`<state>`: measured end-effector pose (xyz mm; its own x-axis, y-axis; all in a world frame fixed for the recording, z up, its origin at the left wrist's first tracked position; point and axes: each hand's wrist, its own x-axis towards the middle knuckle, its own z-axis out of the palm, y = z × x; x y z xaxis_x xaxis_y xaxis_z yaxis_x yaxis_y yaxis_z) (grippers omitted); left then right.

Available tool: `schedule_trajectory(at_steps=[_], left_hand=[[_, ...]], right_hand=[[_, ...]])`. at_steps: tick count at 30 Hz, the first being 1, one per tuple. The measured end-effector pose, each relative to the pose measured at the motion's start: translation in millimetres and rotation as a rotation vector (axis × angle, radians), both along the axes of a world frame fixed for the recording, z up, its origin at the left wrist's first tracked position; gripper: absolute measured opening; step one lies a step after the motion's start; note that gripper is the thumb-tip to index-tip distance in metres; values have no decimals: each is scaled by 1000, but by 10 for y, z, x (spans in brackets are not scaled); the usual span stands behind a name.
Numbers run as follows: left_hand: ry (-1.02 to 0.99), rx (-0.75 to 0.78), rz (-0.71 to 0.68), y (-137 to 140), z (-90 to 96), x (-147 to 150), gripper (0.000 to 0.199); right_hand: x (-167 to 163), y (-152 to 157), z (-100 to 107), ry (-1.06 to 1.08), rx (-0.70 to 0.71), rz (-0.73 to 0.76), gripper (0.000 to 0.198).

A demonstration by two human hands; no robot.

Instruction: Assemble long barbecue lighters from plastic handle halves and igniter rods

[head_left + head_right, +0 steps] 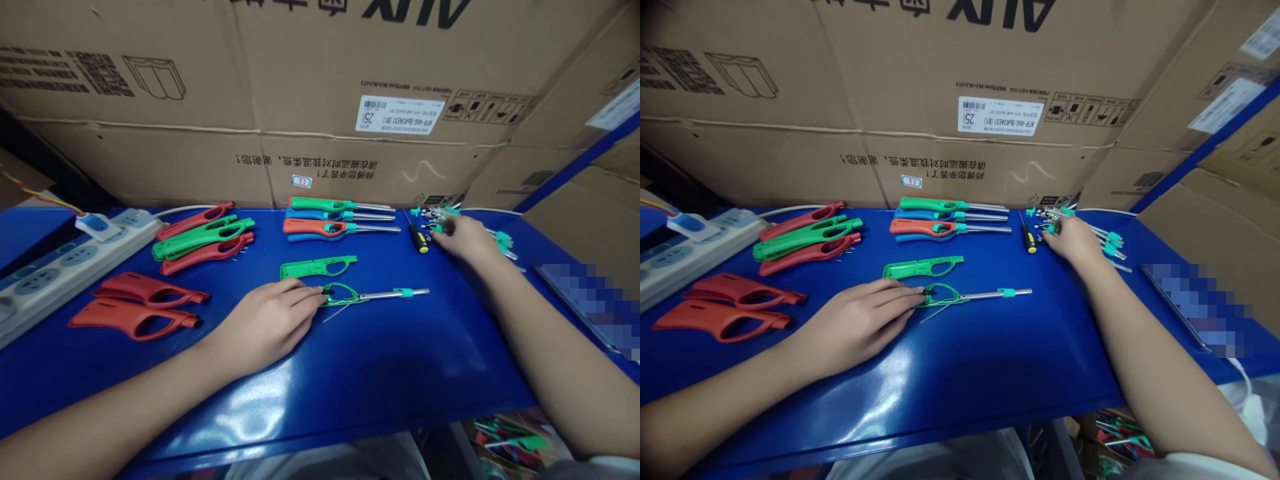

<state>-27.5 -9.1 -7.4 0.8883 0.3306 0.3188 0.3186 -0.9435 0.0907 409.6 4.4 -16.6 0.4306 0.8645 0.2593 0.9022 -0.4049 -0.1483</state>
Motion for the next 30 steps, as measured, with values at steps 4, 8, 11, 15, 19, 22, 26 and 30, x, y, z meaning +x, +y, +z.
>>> schedule_trajectory(at_steps=[4, 8, 11, 15, 19, 22, 26, 30], left_hand=[[-2, -11, 1, 1, 9, 1, 28], [4, -11, 8, 3, -3, -2, 29], [-4, -2, 7, 1, -8, -2, 29], [-5, 3, 3, 1, -5, 1, 29], [-5, -3, 2, 5, -9, 2, 28], [-25, -16, 3, 7, -17, 10, 29], [-54, -56, 24, 8, -31, 28, 32], [-61, -95, 41, 11, -48, 37, 33]], right_hand=[[-5, 2, -25, -7, 36, 45, 13], [12, -4, -39, -18, 121, 96, 12], [38, 6, -47, -4, 194, 133, 11], [44, 4, -17, 27, 325, 164, 13], [-72, -30, 109, 176, 502, 171, 14], [-307, -68, 234, 428, 507, 228, 25], [-784, -173, 302, 725, 216, 453, 43], [-1196, -272, 178, 780, -57, 634, 41]])
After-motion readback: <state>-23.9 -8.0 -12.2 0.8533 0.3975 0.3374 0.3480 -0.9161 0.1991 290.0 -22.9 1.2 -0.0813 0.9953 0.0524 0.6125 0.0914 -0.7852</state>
